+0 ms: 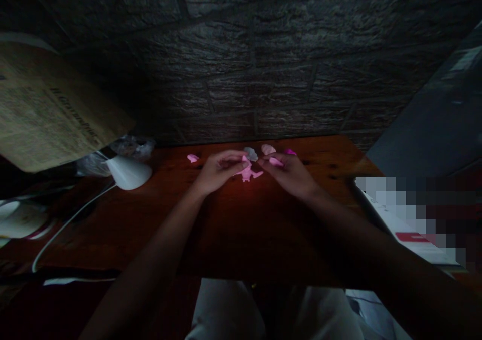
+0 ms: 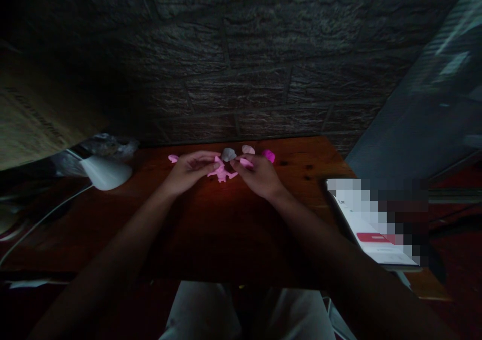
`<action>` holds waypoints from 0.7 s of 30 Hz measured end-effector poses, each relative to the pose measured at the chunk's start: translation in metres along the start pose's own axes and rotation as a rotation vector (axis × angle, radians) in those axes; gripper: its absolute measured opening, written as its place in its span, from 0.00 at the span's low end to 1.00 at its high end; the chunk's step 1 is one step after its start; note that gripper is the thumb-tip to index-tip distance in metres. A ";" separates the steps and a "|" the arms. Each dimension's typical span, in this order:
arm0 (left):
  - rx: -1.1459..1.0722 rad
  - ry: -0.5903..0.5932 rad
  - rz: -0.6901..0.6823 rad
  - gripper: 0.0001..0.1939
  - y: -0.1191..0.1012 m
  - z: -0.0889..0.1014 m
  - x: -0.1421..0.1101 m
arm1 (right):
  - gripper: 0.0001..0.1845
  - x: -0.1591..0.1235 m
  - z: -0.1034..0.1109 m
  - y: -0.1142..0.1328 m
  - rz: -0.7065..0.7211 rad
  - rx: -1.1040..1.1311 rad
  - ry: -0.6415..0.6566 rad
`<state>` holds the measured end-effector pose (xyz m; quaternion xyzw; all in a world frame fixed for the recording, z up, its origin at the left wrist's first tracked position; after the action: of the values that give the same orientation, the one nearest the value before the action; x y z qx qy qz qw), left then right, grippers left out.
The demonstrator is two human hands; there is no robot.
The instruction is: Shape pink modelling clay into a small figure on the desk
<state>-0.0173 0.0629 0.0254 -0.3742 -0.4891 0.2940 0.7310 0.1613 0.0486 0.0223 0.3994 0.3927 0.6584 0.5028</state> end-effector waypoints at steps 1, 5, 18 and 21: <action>0.005 -0.001 -0.004 0.17 0.000 0.000 0.000 | 0.16 0.000 0.000 0.000 0.005 0.008 0.003; 0.016 0.018 -0.023 0.17 -0.001 -0.001 0.000 | 0.15 0.000 0.000 0.000 0.014 0.005 0.000; 0.047 0.050 0.011 0.16 0.000 -0.002 0.001 | 0.15 0.001 -0.002 -0.001 0.002 -0.008 0.019; 0.079 0.048 -0.001 0.15 -0.002 -0.002 0.001 | 0.14 0.001 -0.001 -0.003 -0.006 -0.021 -0.003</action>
<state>-0.0153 0.0622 0.0271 -0.3518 -0.4595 0.3038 0.7568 0.1615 0.0501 0.0199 0.3939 0.3860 0.6604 0.5096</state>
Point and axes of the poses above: each hand's wrist, its own x-axis towards the middle knuckle, its own z-axis out of the back of the hand, y = z × x, the point moved 7 cm from there along x, towards the middle knuckle, and after that the axes turned 12 degrees about -z, right-handed, at the moved point
